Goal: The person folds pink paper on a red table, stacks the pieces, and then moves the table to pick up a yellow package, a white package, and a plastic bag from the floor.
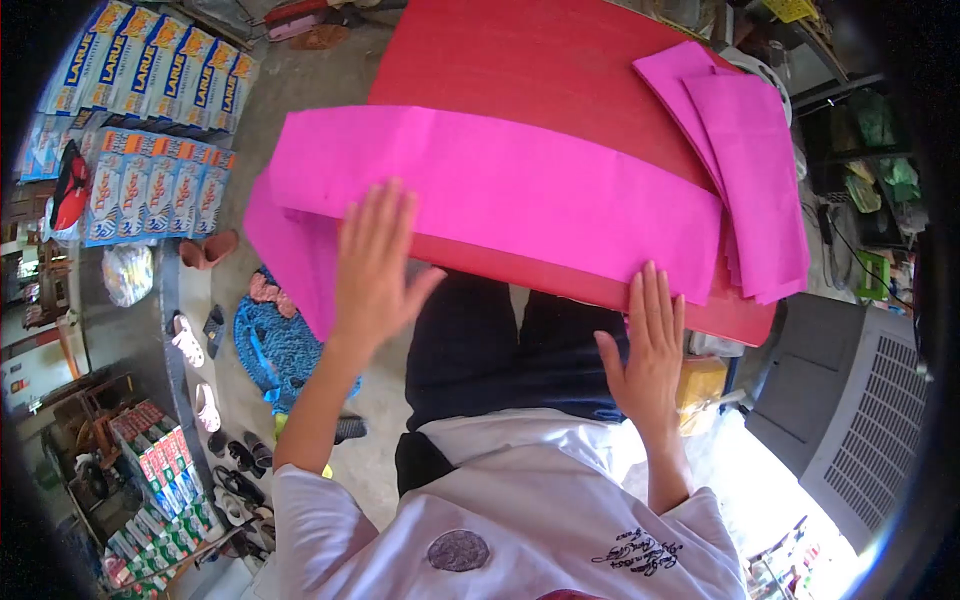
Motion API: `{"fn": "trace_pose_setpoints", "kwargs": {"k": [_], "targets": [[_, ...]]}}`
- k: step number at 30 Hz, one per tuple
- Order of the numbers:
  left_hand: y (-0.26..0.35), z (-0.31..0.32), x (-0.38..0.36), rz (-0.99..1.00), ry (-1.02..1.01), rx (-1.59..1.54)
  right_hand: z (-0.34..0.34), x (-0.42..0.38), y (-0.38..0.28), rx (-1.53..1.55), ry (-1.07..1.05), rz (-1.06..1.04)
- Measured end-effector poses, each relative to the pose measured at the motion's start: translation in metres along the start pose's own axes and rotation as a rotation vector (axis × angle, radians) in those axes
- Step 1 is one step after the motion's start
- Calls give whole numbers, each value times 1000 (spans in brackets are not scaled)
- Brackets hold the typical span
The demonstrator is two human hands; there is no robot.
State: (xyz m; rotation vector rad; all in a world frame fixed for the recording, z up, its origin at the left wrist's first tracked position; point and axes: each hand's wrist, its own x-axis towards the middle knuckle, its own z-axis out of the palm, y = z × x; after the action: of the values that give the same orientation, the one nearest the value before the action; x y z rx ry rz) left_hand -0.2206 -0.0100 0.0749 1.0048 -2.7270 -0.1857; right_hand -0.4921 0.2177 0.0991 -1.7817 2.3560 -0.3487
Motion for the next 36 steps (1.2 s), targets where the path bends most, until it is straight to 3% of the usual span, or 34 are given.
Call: {"fn": "trace_pose_setpoints", "kwargs": {"k": [4,7,10,13,16,20,26,29,32,34,36], "targets": [[-102,1,-38,-154,79,301,3,-5,6,-13,25,17],[-172,23,-62,-953,71,-946,1,-7,8,-9,28,23],[-155,11,-49,-1000,-184,-1562,4,-7,7,-39,29,36],[-123,27,-17,-1101,30,-1698,7,-9,8,-51,47,20],[-145,62,-5,-1108,315,-1718,10,-11,10,-67,49,11],[-170,54,8,-886,594,-1827,9,-11,10,-66,72,17],[-155,-5,3,-682,714,-1632,10,-43,34,-111,157,118],[-152,-22,-9,-605,728,-1616,14,-53,46,-30,307,165],[-116,-59,-5,-609,823,-1606,4,-33,23,65,449,95],[-97,-78,-4,-532,842,-1511,4,-6,-11,284,470,-26],[-75,-97,0,-479,853,-1430,3,24,-53,360,323,-150]]}}
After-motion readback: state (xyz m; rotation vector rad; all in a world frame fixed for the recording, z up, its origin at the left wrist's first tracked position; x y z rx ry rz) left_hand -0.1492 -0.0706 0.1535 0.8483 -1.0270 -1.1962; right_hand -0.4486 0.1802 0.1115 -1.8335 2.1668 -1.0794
